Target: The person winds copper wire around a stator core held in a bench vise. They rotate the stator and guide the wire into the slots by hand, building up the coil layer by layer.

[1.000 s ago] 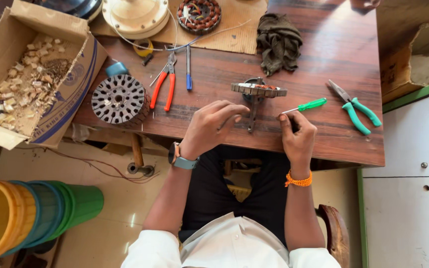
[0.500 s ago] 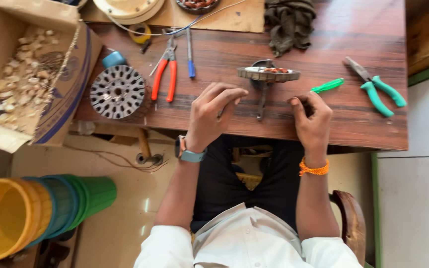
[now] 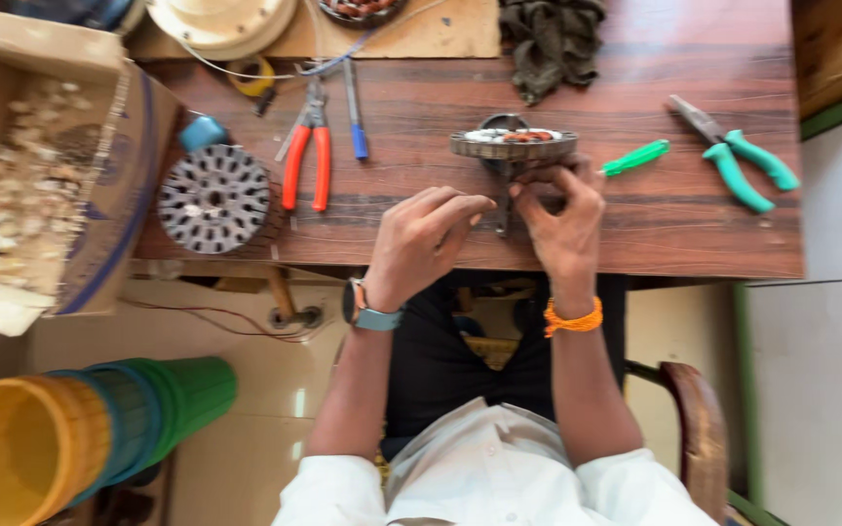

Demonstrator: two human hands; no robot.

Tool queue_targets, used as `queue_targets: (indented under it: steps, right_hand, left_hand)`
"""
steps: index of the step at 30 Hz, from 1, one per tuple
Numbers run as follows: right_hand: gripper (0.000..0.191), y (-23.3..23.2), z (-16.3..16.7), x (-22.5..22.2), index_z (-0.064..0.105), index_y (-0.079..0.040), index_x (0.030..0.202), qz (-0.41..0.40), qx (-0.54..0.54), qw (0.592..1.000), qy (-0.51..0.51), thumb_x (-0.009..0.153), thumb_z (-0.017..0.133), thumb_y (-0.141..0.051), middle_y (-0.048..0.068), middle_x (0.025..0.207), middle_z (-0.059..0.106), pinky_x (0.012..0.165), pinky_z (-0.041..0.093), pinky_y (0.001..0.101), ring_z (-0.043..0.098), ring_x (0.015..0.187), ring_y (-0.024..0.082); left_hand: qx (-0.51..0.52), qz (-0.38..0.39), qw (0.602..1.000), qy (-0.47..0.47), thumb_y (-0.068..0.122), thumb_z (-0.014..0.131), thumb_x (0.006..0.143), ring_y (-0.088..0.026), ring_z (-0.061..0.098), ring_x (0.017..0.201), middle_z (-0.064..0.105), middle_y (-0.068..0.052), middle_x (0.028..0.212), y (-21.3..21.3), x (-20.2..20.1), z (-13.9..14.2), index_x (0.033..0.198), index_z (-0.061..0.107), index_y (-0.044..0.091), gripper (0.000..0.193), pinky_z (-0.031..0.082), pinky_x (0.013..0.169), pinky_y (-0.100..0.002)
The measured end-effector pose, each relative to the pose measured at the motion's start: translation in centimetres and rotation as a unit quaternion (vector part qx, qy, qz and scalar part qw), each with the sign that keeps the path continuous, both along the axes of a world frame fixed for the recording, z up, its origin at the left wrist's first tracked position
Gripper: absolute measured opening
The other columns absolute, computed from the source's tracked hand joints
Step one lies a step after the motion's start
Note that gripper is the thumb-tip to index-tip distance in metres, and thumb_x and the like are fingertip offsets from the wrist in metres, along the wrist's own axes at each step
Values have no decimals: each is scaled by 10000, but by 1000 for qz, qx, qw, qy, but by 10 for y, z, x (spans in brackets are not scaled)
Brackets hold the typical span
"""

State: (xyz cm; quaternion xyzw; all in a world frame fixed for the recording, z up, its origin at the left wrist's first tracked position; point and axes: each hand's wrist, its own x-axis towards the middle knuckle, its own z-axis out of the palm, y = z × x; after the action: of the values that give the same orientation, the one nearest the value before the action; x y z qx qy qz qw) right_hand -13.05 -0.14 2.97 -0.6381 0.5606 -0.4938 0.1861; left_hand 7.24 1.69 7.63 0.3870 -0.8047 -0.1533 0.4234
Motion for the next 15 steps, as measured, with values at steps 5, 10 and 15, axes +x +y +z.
queue_targets:
  steps: [5, 10, 15]
  right_hand:
    - [92, 13, -3, -3, 691, 13, 988, 0, -38, 999, -14, 934, 761, -13, 107, 1078, 675, 893, 502, 372, 613, 1041, 240]
    - [108, 24, -3, -3, 655, 22, 1107, 3, 14, 990, -137, 1019, 680, -36, 47, 1014, 683, 792, 546, 265, 669, 905, 117]
    - [108, 27, -7, -5, 663, 36, 1103, 24, 30, 991, -130, 1027, 672, -40, 46, 940, 693, 765, 524, 249, 625, 853, 76]
  left_hand:
    - [-35, -9, 999, -17, 47, 694, 921, -231, 698, 973, 675, -8, 1155, 0, -10, -7, 1238, 679, 166, 339, 578, 823, -370]
    - [-95, -12, 985, -142, 3, 677, 855, -203, 607, 863, 551, 16, 1536, -3, -24, -10, 1468, 617, 141, 631, 556, 825, -326]
    - [-111, 36, 987, -112, 74, 706, 885, -206, 592, 892, 522, 43, 1531, -9, -42, -24, 1380, 655, 129, 501, 536, 818, -332]
